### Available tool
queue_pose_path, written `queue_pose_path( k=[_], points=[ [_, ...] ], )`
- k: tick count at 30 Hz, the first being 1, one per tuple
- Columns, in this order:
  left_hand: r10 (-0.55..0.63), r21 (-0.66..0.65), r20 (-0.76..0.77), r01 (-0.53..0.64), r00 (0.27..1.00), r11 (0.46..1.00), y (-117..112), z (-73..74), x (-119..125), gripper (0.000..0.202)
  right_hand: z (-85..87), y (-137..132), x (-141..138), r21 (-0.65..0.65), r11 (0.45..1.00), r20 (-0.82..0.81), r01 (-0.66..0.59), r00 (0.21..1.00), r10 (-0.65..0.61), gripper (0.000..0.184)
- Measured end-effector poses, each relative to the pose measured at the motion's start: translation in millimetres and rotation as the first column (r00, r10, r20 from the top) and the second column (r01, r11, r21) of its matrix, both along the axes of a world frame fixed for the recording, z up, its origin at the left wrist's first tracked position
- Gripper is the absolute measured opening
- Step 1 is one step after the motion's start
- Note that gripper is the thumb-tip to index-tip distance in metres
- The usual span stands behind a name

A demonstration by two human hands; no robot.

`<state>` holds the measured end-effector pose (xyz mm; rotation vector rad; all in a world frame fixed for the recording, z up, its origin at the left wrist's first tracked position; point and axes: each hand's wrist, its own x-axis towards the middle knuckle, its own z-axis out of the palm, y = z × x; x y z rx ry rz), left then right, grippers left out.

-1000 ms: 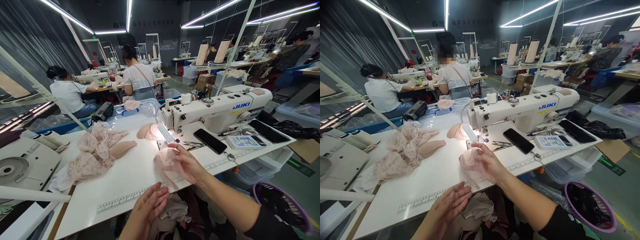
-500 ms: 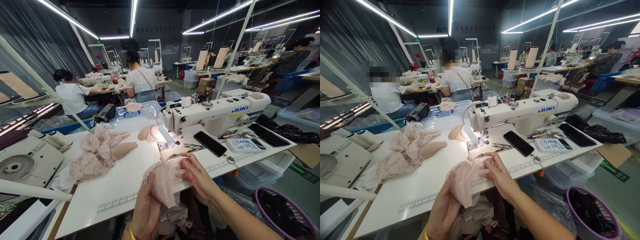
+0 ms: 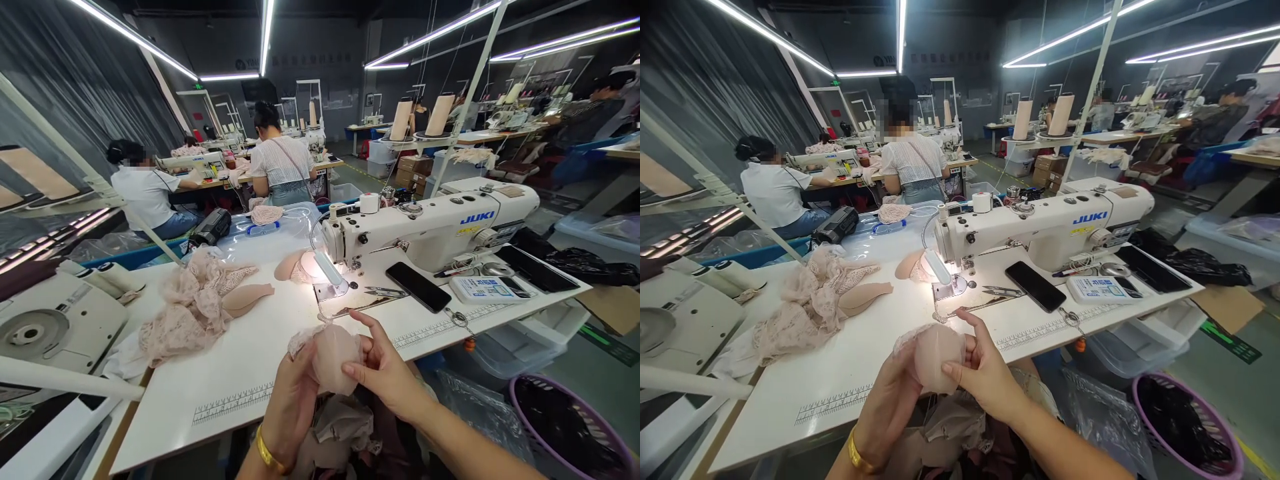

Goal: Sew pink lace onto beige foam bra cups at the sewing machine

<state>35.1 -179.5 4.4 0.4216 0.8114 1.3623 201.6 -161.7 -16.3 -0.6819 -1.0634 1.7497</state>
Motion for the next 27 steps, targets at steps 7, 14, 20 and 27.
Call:
queue_pose_path(
  k=[7, 14, 20, 27],
  points=[
    [0.055, -0.138, 0.132, -0.036, 0.990, 0.990, 8.8, 3.7, 0.9, 0.027, -9.6, 1.9, 10.9, -0.046, 0.998, 0.050, -0.045, 0.998, 0.047, 0.094],
    [0.022, -0.113, 0.205, 0.001, 0.978, 0.994, 5.4, -3.6, 2.9, 0.028, -5.5, 3.2, 3.0, -0.042, 0.999, -0.040, -0.033, 0.999, 0.031, 0.103],
    [-0.050, -0.077, 0.324, 0.080, 0.945, 0.994, 11.3, 1.4, -5.2, 0.022, -1.6, 7.7, -8.9, -0.027, 0.999, -0.096, 0.041, 0.994, -0.044, 0.103],
    [-0.007, -0.098, 0.117, 0.018, 0.993, 0.995, 23.4, 8.0, 1.1, 0.022, -6.9, 7.0, -7.0, 0.020, 0.999, -0.067, 0.030, 0.997, -0.029, 0.096]
  ],
)
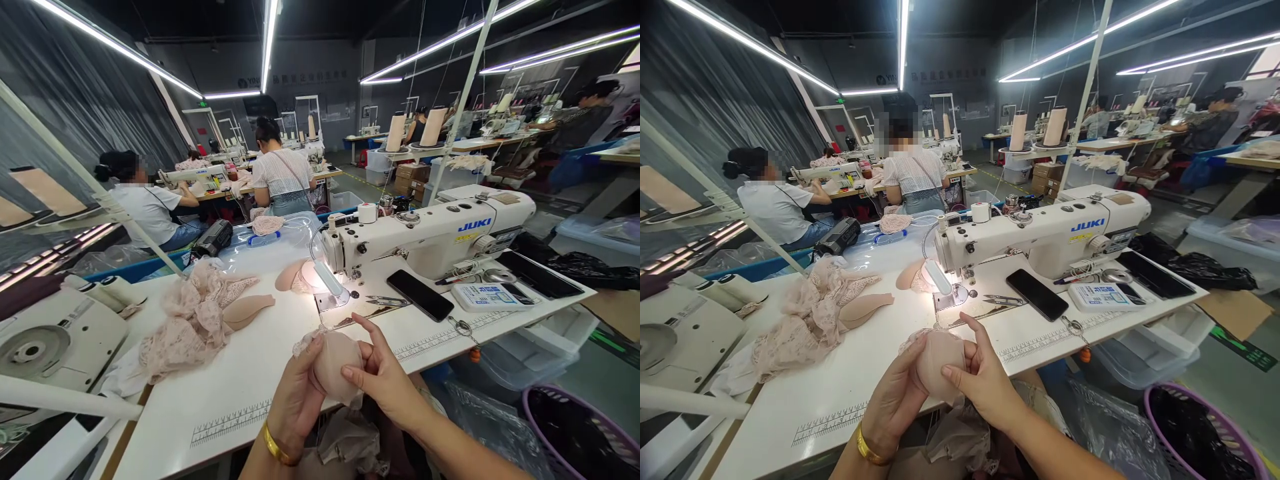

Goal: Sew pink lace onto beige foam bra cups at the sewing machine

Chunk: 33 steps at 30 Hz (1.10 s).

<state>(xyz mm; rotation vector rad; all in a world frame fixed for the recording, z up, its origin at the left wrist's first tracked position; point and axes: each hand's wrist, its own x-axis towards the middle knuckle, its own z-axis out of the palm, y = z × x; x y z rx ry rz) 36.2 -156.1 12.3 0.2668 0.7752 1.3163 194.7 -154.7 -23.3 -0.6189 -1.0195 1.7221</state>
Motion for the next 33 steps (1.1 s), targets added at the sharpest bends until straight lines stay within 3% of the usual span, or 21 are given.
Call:
queue_pose_path(
  k=[8, 12, 18, 22, 27, 33],
  points=[
    [0.032, -0.033, -0.008, -0.032, 0.999, 0.999, 3.1, -0.6, 4.2, 0.029, 1.9, 4.8, -0.4, 0.008, 1.000, 0.013, 0.029, 1.000, -0.029, 0.084],
    [0.062, -0.057, 0.022, -0.060, 0.998, 0.997, 4.7, 1.4, 4.3, 0.019, 0.7, 7.6, -1.5, 0.003, 0.999, 0.023, 0.038, 0.999, -0.038, 0.081],
    [-0.098, -0.063, 0.148, 0.108, 0.984, 0.992, 8.0, 6.3, -32.4, 0.024, 0.3, 17.1, 8.5, 0.012, 1.000, 0.083, 0.016, 0.996, -0.017, 0.080],
    [-0.188, 0.044, 0.014, 0.188, 0.982, 0.981, 17.2, 6.7, -44.7, 0.022, 4.1, 32.3, 13.0, 0.084, 0.996, 0.163, -0.025, 0.987, 0.011, 0.078],
    [-0.331, 0.106, -0.225, 0.361, 0.916, 0.927, 43.1, 13.5, -28.9, 0.028, 10.0, 52.0, 10.3, 0.112, 0.990, 0.165, -0.083, 0.984, 0.064, 0.077],
    [-0.268, 0.045, -0.259, 0.289, 0.928, 0.956, 66.1, 11.7, -26.8, 0.023, -0.2, 69.9, 9.4, 0.060, 0.998, 0.160, -0.031, 0.987, 0.021, 0.074]
  ],
)
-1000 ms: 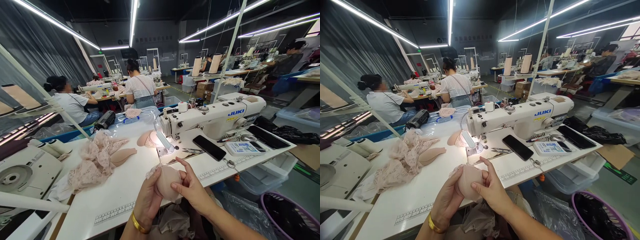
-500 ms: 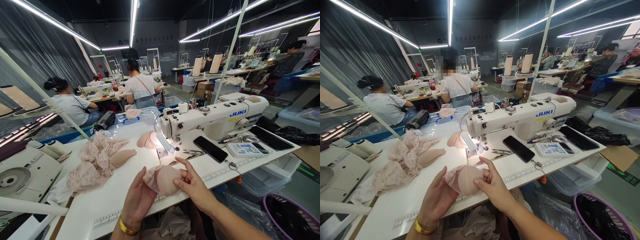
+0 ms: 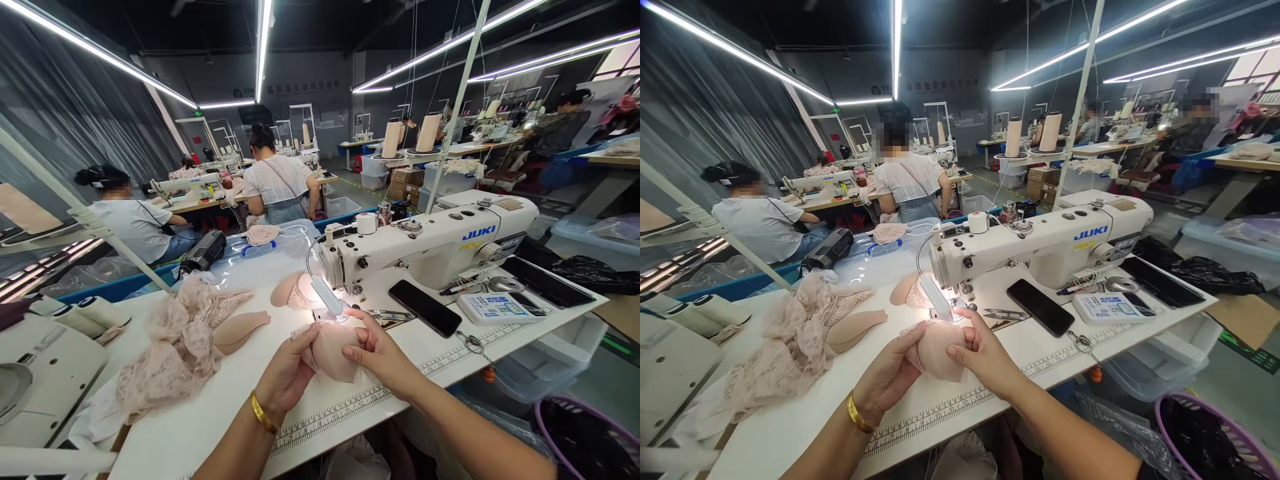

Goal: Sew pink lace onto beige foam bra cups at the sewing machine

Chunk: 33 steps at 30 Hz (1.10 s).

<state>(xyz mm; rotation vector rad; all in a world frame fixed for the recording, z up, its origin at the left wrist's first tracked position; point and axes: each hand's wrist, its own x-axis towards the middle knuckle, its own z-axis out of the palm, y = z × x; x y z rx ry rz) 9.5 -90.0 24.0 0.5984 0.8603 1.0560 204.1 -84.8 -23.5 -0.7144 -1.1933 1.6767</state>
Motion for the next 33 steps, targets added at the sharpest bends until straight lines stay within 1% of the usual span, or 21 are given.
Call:
queue_pose_path(
  k=[3, 6, 13, 16, 20, 24, 28, 33],
  points=[
    [0.036, -0.020, 0.029, -0.035, 0.999, 0.999, 4.1, -5.2, -0.4, 0.022, -6.7, 6.6, -1.5, -0.052, 0.999, -0.006, 0.017, 1.000, -0.018, 0.075],
    [0.058, -0.027, 0.041, -0.057, 0.997, 0.998, 6.5, -9.4, -0.2, 0.026, -9.0, 10.8, -3.7, -0.089, 0.996, -0.010, 0.022, 1.000, -0.023, 0.075],
    [0.096, -0.020, 0.046, -0.095, 0.994, 0.995, 8.1, -15.7, -1.7, 0.033, -10.4, 11.3, -6.2, -0.086, 0.996, -0.015, 0.007, 1.000, -0.008, 0.066],
    [0.070, -0.003, 0.060, -0.070, 0.996, 0.998, 6.6, -15.7, -1.7, 0.037, -11.3, 9.7, -6.6, -0.079, 0.997, -0.019, -0.001, 1.000, -0.001, 0.064],
    [0.030, 0.044, 0.031, -0.032, 0.999, 0.999, 4.5, -15.3, -1.3, 0.036, -11.0, 8.0, -6.4, -0.078, 0.997, -0.031, -0.019, 0.999, 0.017, 0.064],
    [0.032, 0.066, 0.013, -0.033, 0.999, 0.997, 4.0, -14.9, -0.4, 0.034, -10.4, 6.8, -6.4, -0.065, 0.997, -0.026, -0.029, 0.999, 0.027, 0.063],
    [0.009, 0.079, 0.009, -0.010, 1.000, 0.997, 4.0, -13.1, 0.9, 0.034, -8.5, 5.3, -7.7, -0.054, 0.998, -0.009, -0.022, 1.000, 0.021, 0.062],
    [0.036, 0.114, 0.006, -0.036, 0.999, 0.993, -0.1, -10.9, 2.8, 0.033, -4.3, 1.9, -11.4, -0.068, 0.997, 0.010, -0.029, 1.000, 0.030, 0.066]
  ],
)
